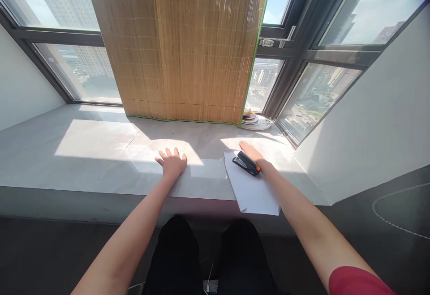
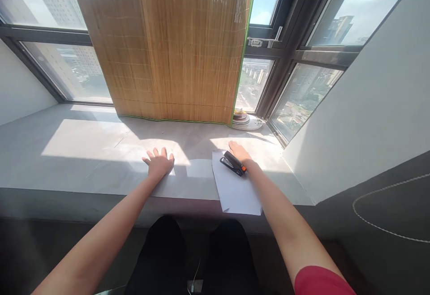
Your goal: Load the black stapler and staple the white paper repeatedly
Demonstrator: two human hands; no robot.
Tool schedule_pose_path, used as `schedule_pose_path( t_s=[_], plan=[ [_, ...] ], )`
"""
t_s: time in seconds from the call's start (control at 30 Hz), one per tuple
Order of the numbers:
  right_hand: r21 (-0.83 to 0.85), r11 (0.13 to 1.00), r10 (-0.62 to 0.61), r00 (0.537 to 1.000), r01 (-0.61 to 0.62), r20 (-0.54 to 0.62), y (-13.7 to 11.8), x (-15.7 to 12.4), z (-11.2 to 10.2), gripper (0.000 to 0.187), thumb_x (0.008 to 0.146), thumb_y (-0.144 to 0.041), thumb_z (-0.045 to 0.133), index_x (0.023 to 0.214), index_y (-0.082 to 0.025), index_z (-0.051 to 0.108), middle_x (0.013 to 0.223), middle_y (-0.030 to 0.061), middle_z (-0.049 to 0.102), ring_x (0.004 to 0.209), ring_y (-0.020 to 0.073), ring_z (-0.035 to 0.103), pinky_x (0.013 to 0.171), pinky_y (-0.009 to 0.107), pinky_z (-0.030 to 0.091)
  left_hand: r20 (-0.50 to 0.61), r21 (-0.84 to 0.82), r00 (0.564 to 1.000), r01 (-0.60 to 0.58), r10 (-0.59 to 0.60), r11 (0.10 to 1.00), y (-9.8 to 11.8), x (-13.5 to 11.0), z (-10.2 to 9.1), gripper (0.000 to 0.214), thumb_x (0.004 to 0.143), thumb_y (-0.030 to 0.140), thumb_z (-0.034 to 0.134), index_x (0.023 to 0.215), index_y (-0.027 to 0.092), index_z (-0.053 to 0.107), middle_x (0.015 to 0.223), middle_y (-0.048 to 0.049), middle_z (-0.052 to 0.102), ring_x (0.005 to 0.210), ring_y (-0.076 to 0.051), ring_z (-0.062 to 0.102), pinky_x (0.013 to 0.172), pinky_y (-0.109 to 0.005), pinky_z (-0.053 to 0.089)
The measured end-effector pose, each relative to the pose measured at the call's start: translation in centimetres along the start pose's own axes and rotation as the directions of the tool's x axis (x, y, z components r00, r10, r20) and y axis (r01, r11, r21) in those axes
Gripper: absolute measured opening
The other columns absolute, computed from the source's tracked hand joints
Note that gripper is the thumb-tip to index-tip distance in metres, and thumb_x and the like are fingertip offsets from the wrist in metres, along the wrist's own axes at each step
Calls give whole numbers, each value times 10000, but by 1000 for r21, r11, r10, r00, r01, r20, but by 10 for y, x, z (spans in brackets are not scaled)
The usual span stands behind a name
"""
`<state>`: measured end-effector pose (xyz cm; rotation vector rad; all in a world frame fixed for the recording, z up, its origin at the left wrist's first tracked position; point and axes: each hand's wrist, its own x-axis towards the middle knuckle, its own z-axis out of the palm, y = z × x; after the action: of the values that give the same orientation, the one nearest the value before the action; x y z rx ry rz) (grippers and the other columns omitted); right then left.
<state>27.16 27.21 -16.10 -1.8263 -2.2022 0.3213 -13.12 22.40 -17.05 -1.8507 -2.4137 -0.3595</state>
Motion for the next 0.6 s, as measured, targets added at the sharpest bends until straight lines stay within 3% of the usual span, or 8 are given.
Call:
schedule_pose_path(
  t_s=[0.1,0.2,0.33,0.4,0.53,0.6],
  plan=[
    [-7,1000,22,1000,-22,-12,-46,15,18,520,1036,-222,417,1520,-155,594,1561,196,633,1502,320,544,1258,489,412,27,-18,1000,8,-7,1000,0,0,0,660,1061,515,400,1619,200,558,1723,-256,413,1608,-564,266,1224,-789,215],
    [-11,1000,12,999,-13,-40,-107,34,43,503,1057,-183,386,1520,-154,580,1682,202,517,1607,324,409,1311,519,332,48,-38,999,21,-19,999,-2,3,-7,626,1089,461,356,1647,248,542,1745,-212,404,1621,-514,282,1248,-745,238],
    [14,1000,-27,999,28,-42,-184,55,75,562,1089,-197,297,1616,-214,493,1785,160,377,1666,369,298,1281,791,235,158,-49,984,-74,81,996,-27,14,-24,604,1080,298,328,1629,234,570,1639,-224,528,1526,-445,462,1204,-628,400],
    [51,997,-55,998,56,-16,-214,61,85,588,1083,-199,296,1644,-257,463,1796,134,361,1675,388,270,1236,876,201,179,-44,979,-85,92,995,-49,18,-32,621,1081,328,343,1661,200,523,1607,-251,547,1510,-436,488,1201,-609,417],
    [107,987,-122,991,116,48,-249,66,93,594,1058,-155,311,1605,-288,499,1770,82,424,1684,348,252,1280,813,201,148,3,985,87,-86,996,-84,17,-32,689,1083,527,335,1710,263,439,1803,-213,289,1669,-517,184,1267,-784,195],
    [133,981,-151,987,144,47,-254,66,93,513,1076,-209,338,1533,-287,556,1714,83,507,1679,343,260,1298,772,213,157,-11,982,109,-106,994,-90,15,-28,684,1089,525,296,1714,280,426,1823,-198,249,1680,-521,139,1266,-805,147]
  ],
)
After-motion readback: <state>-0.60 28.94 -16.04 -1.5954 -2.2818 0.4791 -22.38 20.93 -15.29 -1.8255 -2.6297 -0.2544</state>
